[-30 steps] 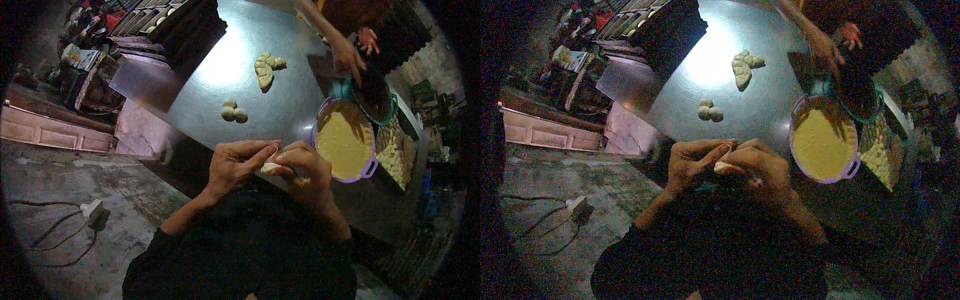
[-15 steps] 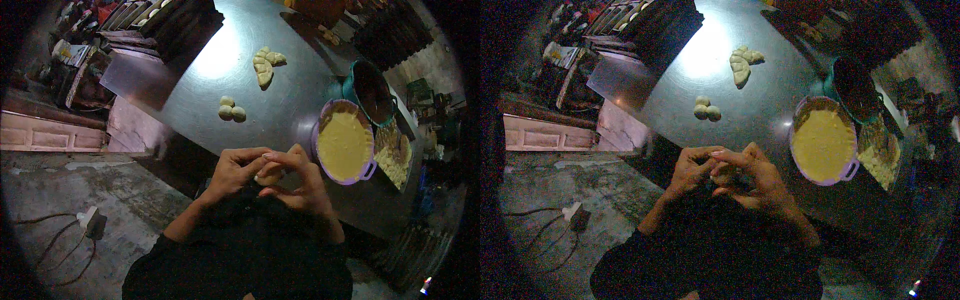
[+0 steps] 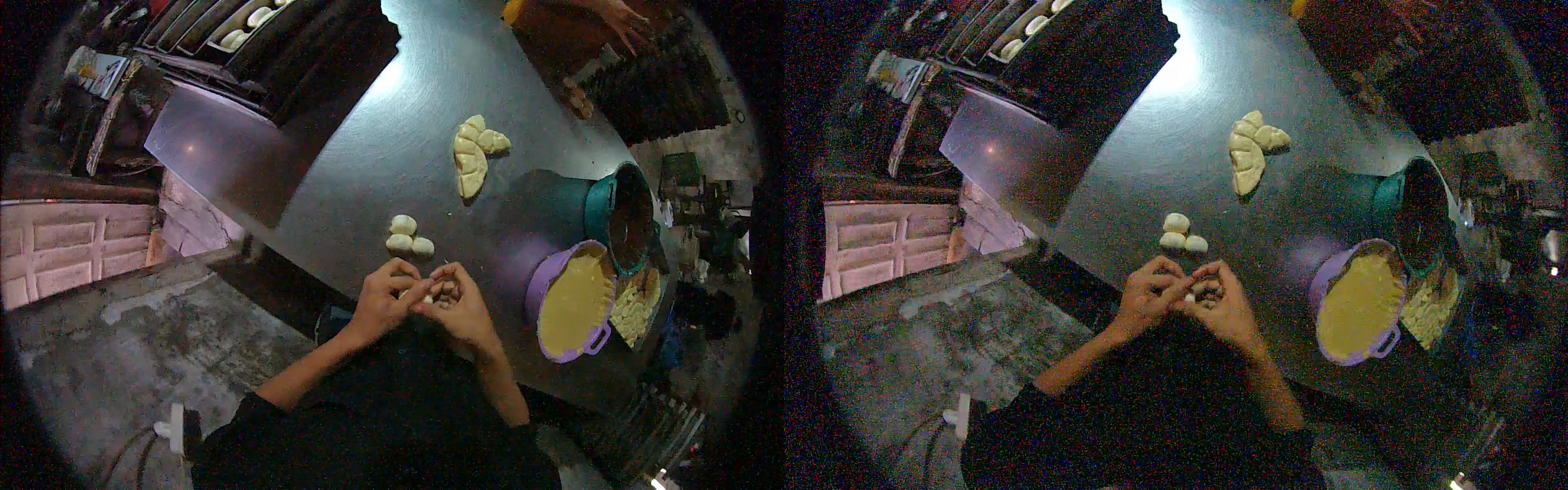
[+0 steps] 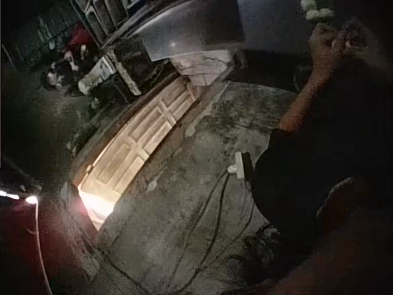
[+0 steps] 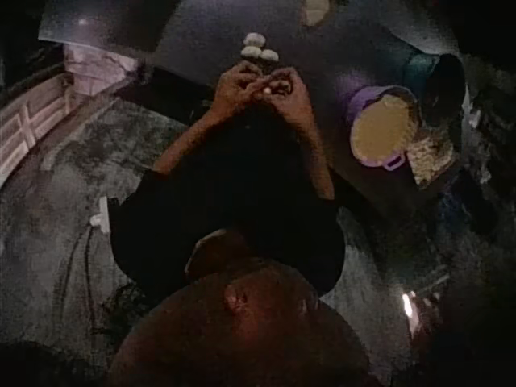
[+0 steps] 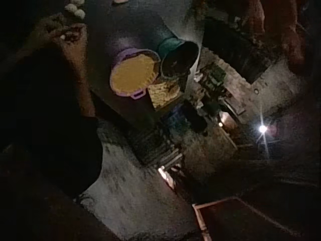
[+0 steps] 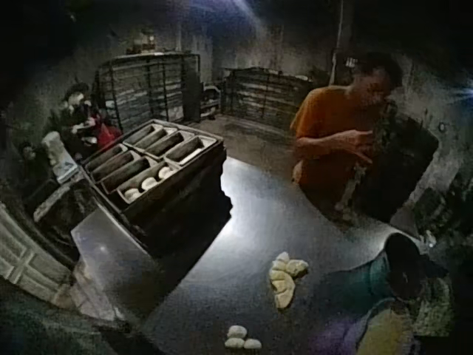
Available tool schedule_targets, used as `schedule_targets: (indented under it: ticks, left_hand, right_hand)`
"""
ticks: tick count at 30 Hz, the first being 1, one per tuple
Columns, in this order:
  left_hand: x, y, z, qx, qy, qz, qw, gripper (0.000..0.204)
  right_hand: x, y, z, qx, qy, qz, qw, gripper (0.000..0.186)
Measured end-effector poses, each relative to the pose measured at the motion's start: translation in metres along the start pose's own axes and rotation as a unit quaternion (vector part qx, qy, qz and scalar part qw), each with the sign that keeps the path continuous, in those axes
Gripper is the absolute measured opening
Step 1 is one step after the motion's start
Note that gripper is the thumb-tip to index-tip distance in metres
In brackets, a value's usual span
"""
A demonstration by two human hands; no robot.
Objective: The person shapes dough into small balls, fills them with a dark filling by hand, and arranges them in metal baking pans on a table.
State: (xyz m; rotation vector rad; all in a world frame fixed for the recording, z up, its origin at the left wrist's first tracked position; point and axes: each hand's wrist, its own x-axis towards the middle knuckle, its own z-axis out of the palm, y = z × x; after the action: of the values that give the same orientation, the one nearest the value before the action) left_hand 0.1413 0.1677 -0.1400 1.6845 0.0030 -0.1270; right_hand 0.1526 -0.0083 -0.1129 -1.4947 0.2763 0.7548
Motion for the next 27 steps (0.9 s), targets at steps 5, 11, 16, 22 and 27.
schedule_targets:
  ticks: [5,11,16,22,27]
  left_hand:
    - [0.057,-0.018,-0.03,-0.025,0.072,-0.061,0.995,0.03]
    - [0.136,-0.024,-0.054,-0.021,-0.1,-0.037,0.994,0.038]
    - [0.208,-0.027,-0.014,0.01,-0.223,0.159,0.962,0.064]
    - [0.274,-0.083,0.036,0.211,-0.313,0.286,0.881,0.062]
    - [0.27,-0.098,0.036,0.365,-0.283,0.331,0.823,0.055]
  right_hand:
    - [0.08,0.003,-0.011,-0.219,0.22,-0.195,0.93,0.023]
    - [0.12,0.039,-0.008,-0.433,0.242,-0.257,0.829,0.023]
    - [0.141,0.014,-0.061,-0.269,0.409,-0.132,0.862,0.031]
    - [0.208,0.016,-0.075,-0.262,0.431,-0.165,0.847,0.032]
    - [0.107,-0.005,-0.072,0.141,-0.04,-0.069,0.987,0.041]
